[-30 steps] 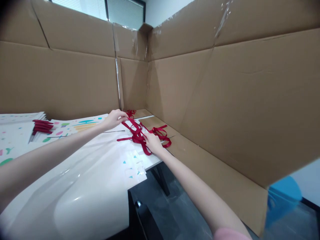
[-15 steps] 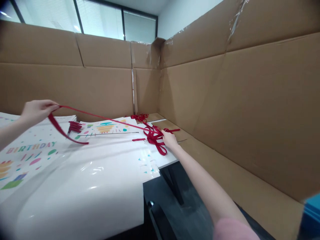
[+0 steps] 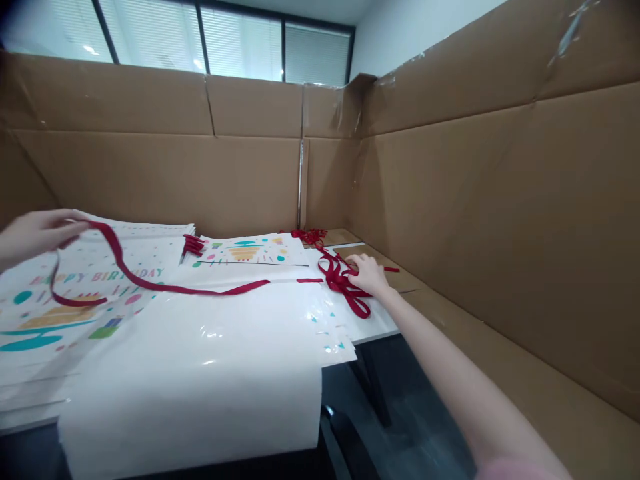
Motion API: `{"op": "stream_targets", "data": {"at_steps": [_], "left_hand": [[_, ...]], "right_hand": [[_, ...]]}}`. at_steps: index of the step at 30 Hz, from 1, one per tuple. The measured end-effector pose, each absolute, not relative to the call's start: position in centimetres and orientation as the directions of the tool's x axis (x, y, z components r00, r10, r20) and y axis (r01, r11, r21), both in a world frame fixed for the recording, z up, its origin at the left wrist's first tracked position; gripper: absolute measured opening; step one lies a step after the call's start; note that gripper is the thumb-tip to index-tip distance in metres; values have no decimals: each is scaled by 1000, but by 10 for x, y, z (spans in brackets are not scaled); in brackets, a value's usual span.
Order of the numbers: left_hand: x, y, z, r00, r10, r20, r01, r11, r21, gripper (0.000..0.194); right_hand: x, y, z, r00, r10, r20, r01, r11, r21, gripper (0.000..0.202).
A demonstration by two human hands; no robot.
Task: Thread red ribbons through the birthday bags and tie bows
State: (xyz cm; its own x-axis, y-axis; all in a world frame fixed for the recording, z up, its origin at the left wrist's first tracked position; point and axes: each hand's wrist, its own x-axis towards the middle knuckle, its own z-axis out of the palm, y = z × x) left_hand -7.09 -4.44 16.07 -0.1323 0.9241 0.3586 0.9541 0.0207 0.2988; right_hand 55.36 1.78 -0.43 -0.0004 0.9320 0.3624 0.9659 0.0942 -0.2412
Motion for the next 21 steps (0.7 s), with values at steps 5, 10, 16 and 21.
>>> {"op": "stream_targets", "data": {"at_steps": [5,10,16,21], "left_hand": [[13,-65,159,218,969,117,951,-238,199,37],[71,-85,154,375,926,36,882,-369,293,41],[81,-104,149,427,904,-37,829,-375,415,37],[47,-107,144,351,935,-59,842,-287,456,39]], "right_hand": [[456,-6,43,-208,779,592,835,457,-308,29],[331,-61,81,-468,702,536,389,709,-589,27],[274,-84,82,-699,611,370,163,641,-750,22],[298,-64,67,-778,606,167,177,467,-866,27]]}}
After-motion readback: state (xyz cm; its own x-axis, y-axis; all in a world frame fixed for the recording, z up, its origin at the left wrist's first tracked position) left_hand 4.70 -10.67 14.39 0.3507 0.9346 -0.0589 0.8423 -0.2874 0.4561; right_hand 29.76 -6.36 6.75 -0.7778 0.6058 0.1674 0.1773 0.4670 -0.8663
